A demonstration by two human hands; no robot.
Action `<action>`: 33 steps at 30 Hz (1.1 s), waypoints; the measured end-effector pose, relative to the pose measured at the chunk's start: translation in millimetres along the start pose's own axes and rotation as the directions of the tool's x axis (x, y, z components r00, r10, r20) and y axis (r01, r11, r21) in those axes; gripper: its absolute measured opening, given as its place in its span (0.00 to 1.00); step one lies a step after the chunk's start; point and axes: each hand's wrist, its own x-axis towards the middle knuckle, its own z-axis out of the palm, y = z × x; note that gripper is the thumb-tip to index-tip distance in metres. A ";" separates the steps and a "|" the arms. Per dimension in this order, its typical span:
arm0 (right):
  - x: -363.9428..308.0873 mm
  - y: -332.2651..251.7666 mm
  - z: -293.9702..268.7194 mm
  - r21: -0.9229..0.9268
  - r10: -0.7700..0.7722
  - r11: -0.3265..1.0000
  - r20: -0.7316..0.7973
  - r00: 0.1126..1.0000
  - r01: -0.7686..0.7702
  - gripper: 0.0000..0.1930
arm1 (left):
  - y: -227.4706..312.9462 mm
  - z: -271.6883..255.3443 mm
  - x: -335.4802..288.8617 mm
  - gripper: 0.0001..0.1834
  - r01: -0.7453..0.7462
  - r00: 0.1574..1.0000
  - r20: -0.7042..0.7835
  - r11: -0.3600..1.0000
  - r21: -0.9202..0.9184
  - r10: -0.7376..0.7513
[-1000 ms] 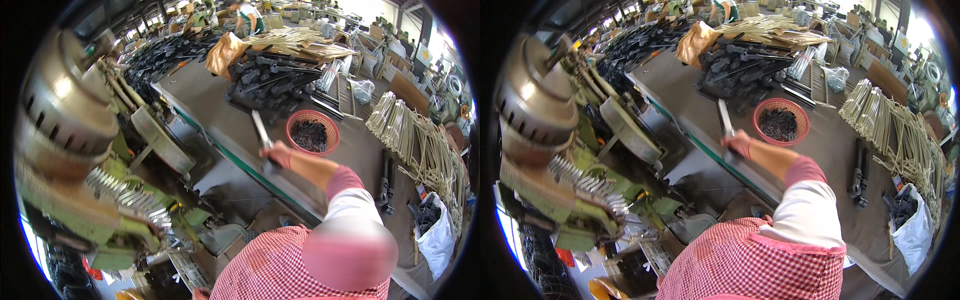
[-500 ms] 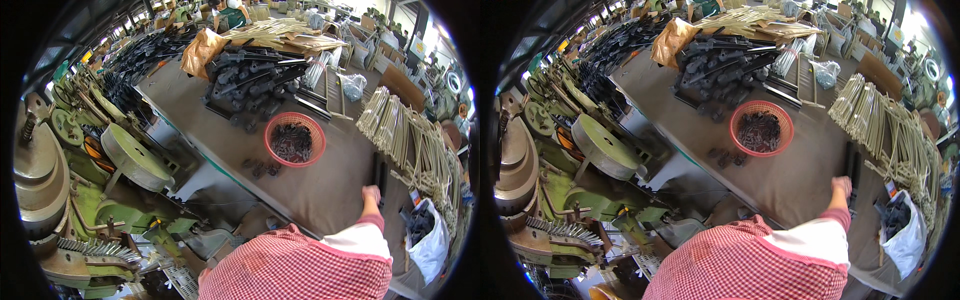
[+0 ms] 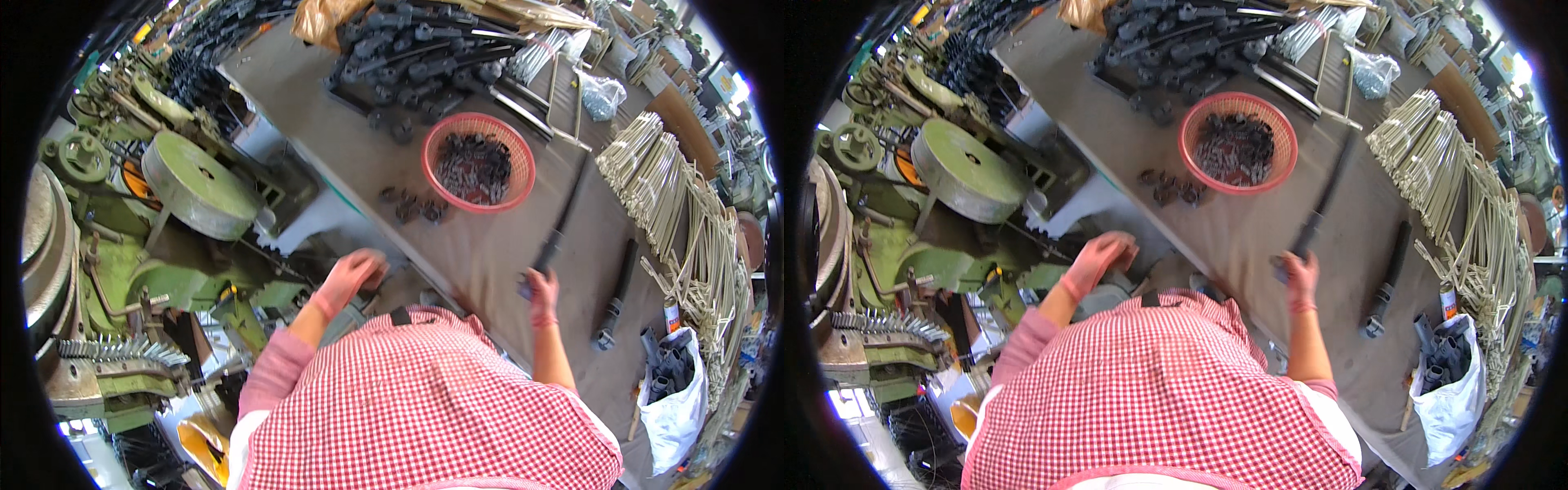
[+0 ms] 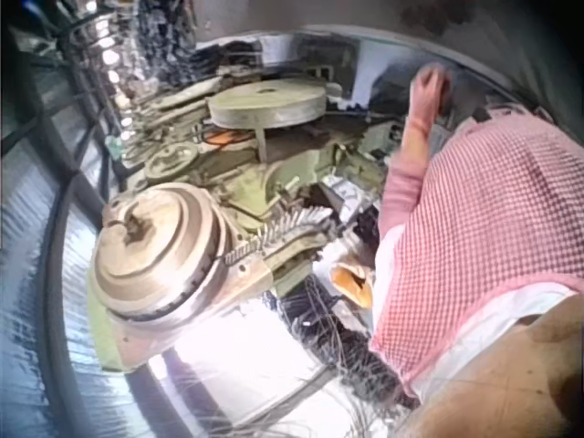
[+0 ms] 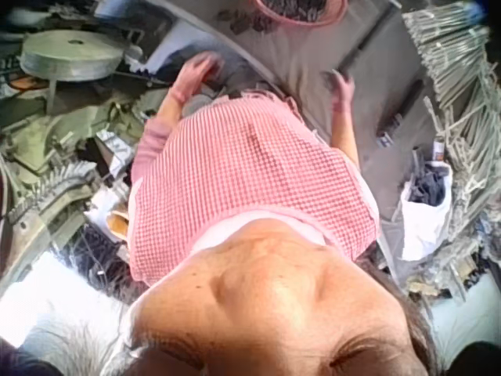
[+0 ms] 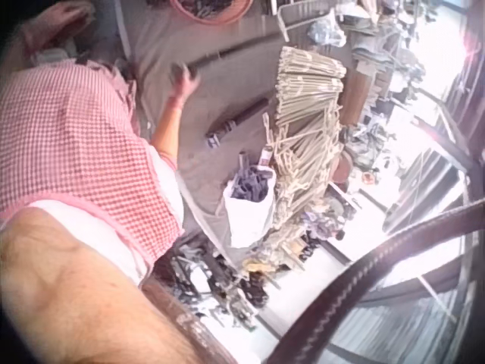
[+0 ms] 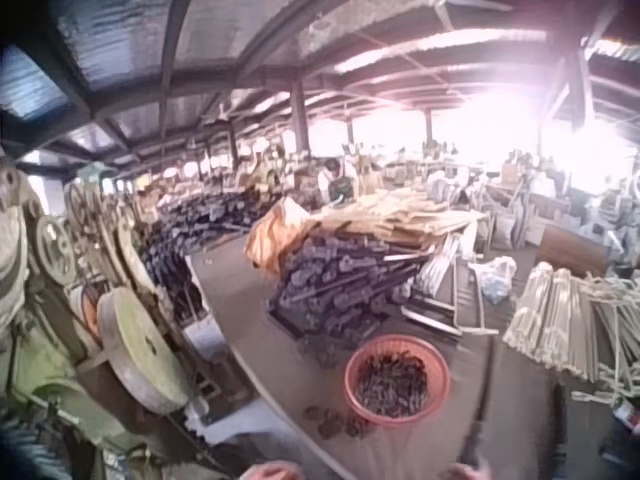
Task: The person repeatedly picks small black plastic components from a red basket, inserts them into a larger black plastic housing, and places the assembled units into a blue crate. The person also uses a metal rod to adjust or clear a nearby machine during the process.
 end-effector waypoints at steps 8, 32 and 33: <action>-55.6 25.5 212.5 -0.293 0.239 0.956 0.806 0.541 0.014 0.31 | 79.4 12.9 67.1 0.17 -0.223 0.852 -0.524 0.908 -0.356 0.004; -108.8 -38.9 314.7 -0.427 0.424 0.892 0.904 0.049 0.148 0.15 | 70.1 -30.0 -126.9 0.25 -0.494 0.857 -0.483 0.560 -0.665 0.182; -127.6 -44.5 322.5 -0.404 0.411 0.901 0.912 -0.012 0.155 0.15 | 69.9 -29.1 -130.8 0.25 -0.497 0.851 -0.496 0.566 -0.657 0.172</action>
